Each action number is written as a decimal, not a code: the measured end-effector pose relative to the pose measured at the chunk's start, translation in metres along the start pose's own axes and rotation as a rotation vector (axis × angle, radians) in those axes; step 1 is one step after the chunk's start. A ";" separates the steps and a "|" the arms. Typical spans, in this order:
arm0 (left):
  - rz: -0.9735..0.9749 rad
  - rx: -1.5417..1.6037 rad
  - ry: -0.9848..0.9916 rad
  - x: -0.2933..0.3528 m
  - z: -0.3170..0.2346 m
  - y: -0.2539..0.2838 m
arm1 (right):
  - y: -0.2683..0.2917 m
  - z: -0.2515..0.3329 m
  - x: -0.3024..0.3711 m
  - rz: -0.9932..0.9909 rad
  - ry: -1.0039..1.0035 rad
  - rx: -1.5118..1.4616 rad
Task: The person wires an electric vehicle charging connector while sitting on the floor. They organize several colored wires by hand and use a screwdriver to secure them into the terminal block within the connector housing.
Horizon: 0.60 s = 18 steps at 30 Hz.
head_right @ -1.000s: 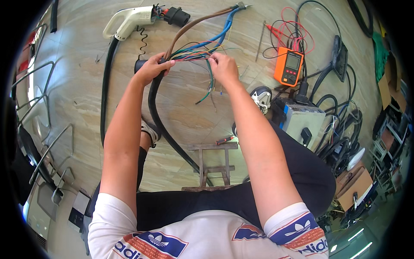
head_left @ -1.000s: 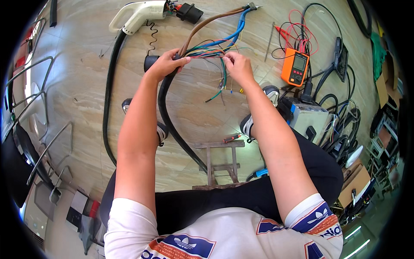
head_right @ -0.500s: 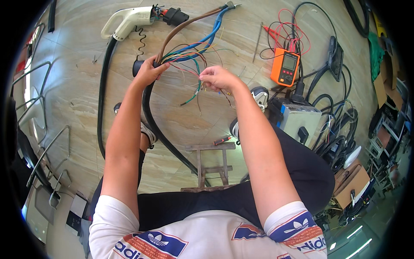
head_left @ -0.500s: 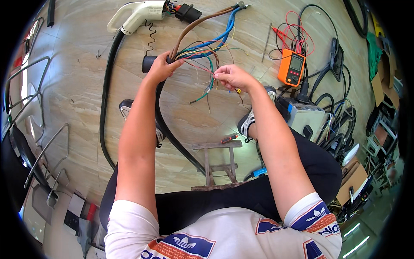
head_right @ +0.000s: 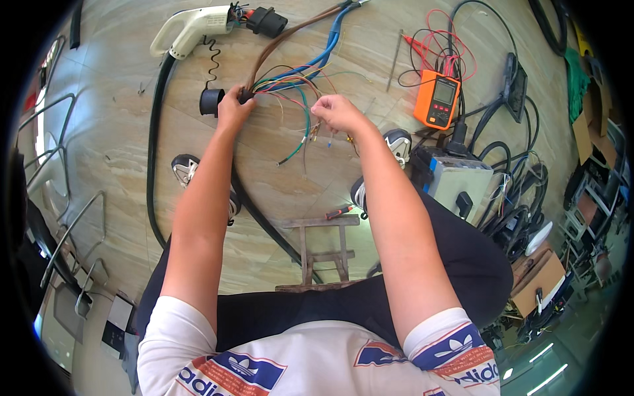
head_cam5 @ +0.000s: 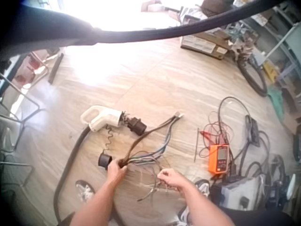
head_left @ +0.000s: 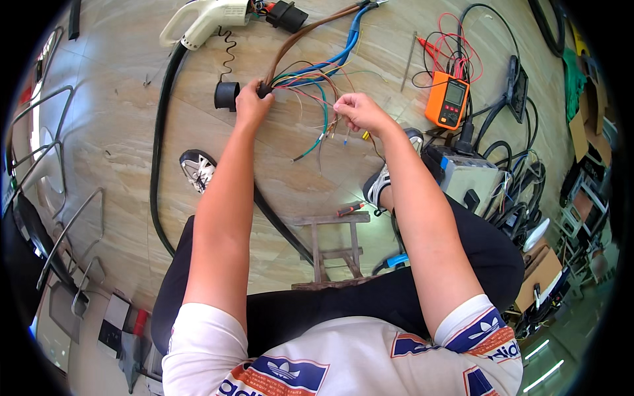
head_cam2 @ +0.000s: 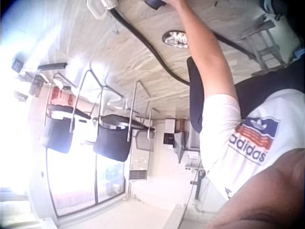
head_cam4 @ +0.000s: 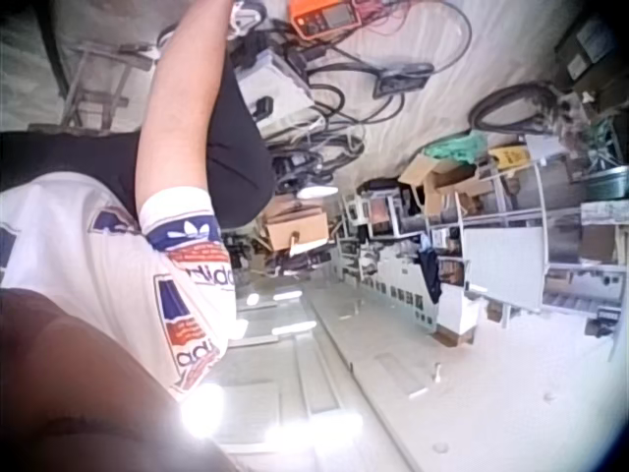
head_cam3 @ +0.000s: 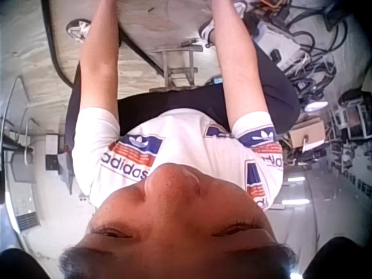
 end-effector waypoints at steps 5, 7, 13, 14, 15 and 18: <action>-0.402 0.075 -0.012 0.027 0.006 -0.006 | -0.009 0.002 -0.001 0.039 -0.092 -0.093; -0.330 0.235 0.093 0.036 -0.003 -0.014 | -0.008 -0.004 -0.004 0.014 -0.139 -0.139; 0.263 1.255 0.582 0.054 -0.018 -0.091 | -0.029 0.000 -0.011 0.058 -0.171 -0.250; 0.284 1.367 0.608 0.054 -0.022 -0.096 | -0.031 0.002 -0.012 0.078 -0.171 -0.242; 0.313 1.436 0.590 0.054 -0.025 -0.098 | -0.034 0.002 -0.014 0.099 -0.172 -0.236; 0.368 1.587 0.531 0.050 -0.030 -0.103 | -0.042 -0.004 -0.016 0.189 -0.232 -0.196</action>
Point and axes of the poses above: each hand's wrist, its own x-axis away from the middle knuckle, its own y-axis out of the back of the hand, z = x × y, the point moved 5 cm from there along -x, towards the middle knuckle, and after that the axes turned 3 degrees about z, right-handed, at the moved point
